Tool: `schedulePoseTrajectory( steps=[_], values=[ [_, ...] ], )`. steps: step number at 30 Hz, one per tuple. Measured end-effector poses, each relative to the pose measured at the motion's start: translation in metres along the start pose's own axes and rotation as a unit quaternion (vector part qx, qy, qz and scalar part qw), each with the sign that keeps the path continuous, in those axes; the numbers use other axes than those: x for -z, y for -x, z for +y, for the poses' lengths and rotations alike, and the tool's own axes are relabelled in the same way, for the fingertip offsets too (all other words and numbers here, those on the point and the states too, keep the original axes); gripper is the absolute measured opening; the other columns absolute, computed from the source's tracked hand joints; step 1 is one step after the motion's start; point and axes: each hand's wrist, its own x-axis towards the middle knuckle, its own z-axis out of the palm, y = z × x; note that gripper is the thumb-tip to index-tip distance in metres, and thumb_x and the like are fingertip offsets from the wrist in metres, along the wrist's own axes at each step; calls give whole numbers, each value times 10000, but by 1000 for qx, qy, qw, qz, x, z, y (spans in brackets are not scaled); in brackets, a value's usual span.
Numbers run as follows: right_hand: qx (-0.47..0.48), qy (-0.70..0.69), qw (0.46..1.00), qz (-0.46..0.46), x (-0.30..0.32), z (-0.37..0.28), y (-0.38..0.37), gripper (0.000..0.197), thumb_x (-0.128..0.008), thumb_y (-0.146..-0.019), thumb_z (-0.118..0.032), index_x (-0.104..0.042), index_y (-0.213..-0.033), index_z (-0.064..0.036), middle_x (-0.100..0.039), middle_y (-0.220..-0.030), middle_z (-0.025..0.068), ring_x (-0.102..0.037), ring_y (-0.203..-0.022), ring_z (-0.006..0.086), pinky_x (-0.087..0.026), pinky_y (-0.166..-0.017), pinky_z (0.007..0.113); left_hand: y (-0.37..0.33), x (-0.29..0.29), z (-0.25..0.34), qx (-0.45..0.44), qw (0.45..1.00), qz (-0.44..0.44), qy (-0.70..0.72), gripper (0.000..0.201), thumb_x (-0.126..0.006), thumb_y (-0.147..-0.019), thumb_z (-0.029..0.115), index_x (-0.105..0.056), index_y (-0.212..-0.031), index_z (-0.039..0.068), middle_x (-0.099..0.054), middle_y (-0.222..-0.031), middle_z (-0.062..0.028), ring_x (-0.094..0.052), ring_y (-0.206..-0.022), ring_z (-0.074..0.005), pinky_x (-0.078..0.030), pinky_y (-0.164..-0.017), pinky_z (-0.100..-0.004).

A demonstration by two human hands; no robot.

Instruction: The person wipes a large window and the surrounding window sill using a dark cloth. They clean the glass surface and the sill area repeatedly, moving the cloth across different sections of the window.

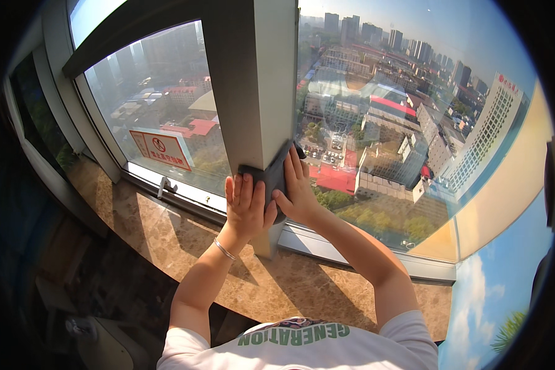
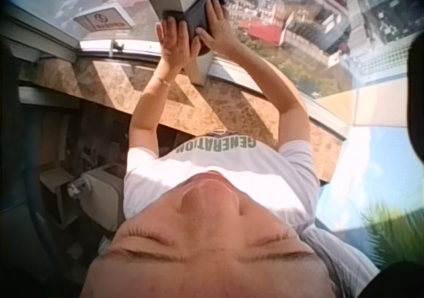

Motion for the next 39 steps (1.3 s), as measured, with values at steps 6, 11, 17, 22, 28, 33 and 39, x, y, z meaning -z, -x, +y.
schedulePoseTrajectory(
  steps=[6, 11, 17, 22, 28, 33, 39],
  values=[
    [36, 23, 996, 80, 46, -32, -108, 779, -532, -812, -331, -205, -1391, 74, -207, -1430, 310, -298, -1227, 486, -214, -1050, 497, -137, 36, -29, -2, 1000, 13, -4, 620, -508, -847, 273, -331, -1376, 2, -277, -1435, -251, -256, -1335, -407, -114, -1091, -505],
    [87, -222, 962, 133, 80, -51, -166, 764, -478, -869, -425, -196, -1409, 36, -180, -1449, 298, -199, -1315, 472, -164, -1081, 476, -202, 44, -40, -26, 998, 51, -13, 630, -446, -887, 275, -259, -1386, -62, -220, -1443, -288, -214, -1346, -424, -136, -1082, -514],
    [122, -123, 974, 147, 41, -35, -141, 738, -436, -883, -435, -166, -1440, -33, -63, -1482, 284, -84, -1340, 506, -96, -1076, 539, -151, 39, -30, 18, 999, 28, 0, 631, -400, -911, 304, -225, -1394, -63, -181, -1439, -318, -186, -1335, -467, -145, -1078, -529],
    [93, -148, 976, 127, -10, -13, -61, 726, -421, -885, -400, -146, -1444, -26, -15, -1482, 292, -30, -1354, 493, -42, -1079, 540, -54, 18, -12, 51, 998, 20, 7, 637, -441, -883, 331, -290, -1376, -43, -233, -1430, -289, -201, -1340, -438, -136, -1088, -536],
    [5, -160, 983, 93, -65, 13, 46, 731, -397, -898, -403, -95, -1451, -33, -3, -1482, 292, -16, -1359, 485, -44, -1083, 531, 63, -13, 19, 44, 999, 20, -2, 628, -434, -886, 345, -294, -1366, -34, -210, -1451, -249, -136, -1372, -407, -92, -1102, -548],
    [-54, -126, 991, 9, -99, 29, 126, 740, -389, -906, -408, -58, -1453, -36, -3, -1476, 302, -35, -1352, 498, -99, -1083, 526, 157, -25, 31, 23, 999, -37, 17, 676, -482, -867, 337, -217, -1406, 28, -93, -1498, -168, -21, -1403, -346, -71, -1107, -549],
    [-135, -93, 982, -98, -117, 33, 202, 766, -479, -890, -335, -55, -1442, -14, -53, -1460, 320, -183, -1303, 517, -211, -1065, 498, 232, -23, 55, 42, 991, -128, 4, 774, -593, -787, 302, -182, -1396, 60, -49, -1486, -124, 13, -1399, -336, -56, -1109, -544]
  ],
)
